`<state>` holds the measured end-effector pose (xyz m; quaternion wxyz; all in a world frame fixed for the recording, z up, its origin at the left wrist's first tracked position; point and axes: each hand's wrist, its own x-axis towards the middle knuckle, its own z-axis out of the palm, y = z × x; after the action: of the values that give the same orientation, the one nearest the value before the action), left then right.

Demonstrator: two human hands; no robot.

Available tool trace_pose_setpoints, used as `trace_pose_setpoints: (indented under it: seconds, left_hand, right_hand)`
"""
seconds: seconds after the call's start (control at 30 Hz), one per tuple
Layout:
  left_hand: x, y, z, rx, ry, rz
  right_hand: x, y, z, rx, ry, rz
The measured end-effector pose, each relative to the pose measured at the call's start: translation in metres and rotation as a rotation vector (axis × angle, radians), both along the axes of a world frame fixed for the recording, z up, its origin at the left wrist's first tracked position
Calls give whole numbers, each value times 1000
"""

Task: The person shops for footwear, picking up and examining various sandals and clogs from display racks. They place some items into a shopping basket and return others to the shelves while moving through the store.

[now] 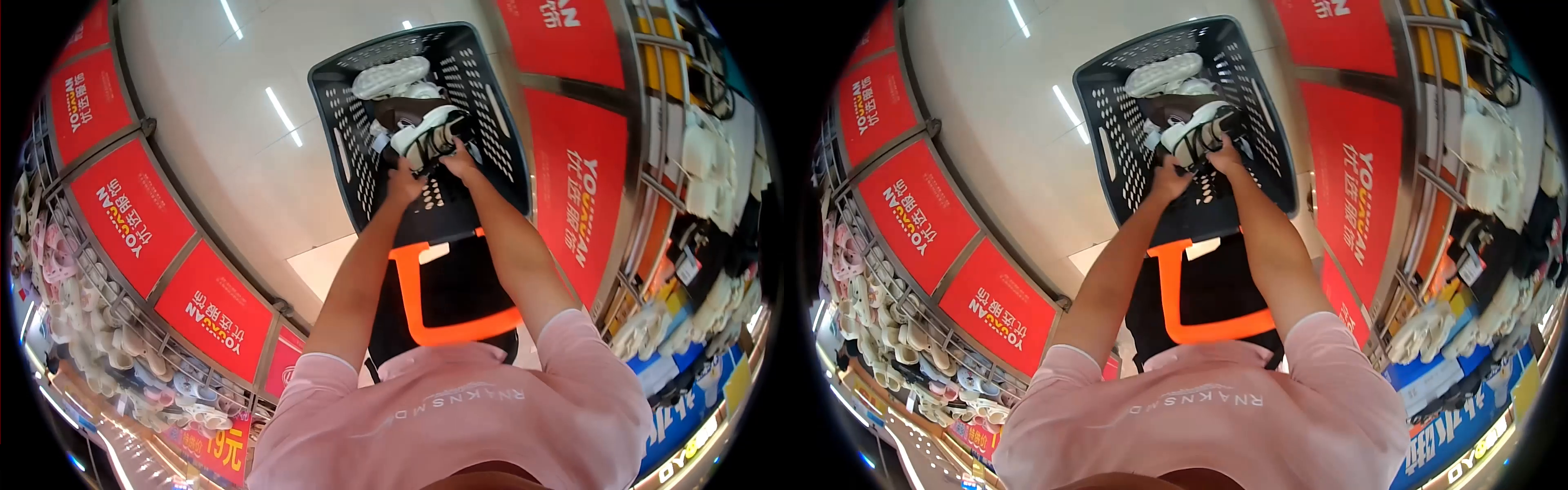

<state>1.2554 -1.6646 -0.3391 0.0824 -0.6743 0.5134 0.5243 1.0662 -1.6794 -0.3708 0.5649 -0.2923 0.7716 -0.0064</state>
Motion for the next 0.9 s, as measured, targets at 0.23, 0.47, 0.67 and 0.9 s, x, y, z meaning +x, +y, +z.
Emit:
trace_pose_setpoints:
  seconds: [0.23, 0.47, 0.67, 0.9]
  left_hand:
    - [-54, -5, -3, 350, -129, 111]
    - [-55, -2, -28, 277, -189, -74]
    - [-45, 3, -30, 212, -128, 141]
    - [-44, 20, 44, -223, 206, 299]
  right_hand:
    - [-6, 7, -20, 218, -239, -130]
    - [24, 1, -23, 286, -240, -335]
    - [53, 6, -15, 24, -70, -243]
    - [21, 0, 51, -95, -141, -417]
